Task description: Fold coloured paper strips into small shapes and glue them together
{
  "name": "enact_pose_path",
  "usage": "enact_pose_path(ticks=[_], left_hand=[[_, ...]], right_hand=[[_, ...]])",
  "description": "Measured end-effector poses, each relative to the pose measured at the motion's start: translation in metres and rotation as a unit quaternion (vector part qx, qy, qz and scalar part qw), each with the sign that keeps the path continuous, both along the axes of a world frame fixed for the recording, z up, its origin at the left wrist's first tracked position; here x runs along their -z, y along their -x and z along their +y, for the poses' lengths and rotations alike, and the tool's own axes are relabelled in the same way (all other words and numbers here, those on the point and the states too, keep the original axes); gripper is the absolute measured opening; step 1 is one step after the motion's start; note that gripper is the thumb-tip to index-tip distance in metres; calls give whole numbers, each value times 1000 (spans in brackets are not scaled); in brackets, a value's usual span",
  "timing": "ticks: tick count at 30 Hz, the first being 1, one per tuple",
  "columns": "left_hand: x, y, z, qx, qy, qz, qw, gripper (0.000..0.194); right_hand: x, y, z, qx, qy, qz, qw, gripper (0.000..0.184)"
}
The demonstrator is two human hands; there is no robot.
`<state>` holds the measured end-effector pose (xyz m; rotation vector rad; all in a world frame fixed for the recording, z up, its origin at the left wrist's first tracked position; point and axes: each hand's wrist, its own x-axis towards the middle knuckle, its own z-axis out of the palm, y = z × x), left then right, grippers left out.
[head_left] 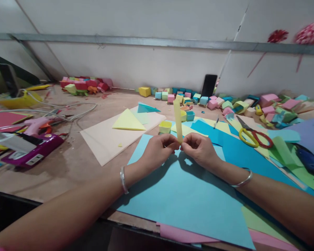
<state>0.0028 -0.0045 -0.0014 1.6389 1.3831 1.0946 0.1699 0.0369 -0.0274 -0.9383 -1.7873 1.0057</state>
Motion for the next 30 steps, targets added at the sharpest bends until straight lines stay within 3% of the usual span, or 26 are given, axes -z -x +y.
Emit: enact_pose_path(ticks=[7,14,21,30], left_hand=[[-12,-6,-7,-1,95,-127,987,15],[0,-4,-3,11,168,-261,951,23],[-3,-3,-1,-10,185,-212,960,21],[-2,-7,-2,-35,149,-192,969,13]], right_hand=[[1,0,0,-23,-46,-2,999,7],[4,1,3,-28,-10,27,999,6],[2,3,-1,-28,1,36,999,4],[0,4,-2,-41,62,70,995,11]])
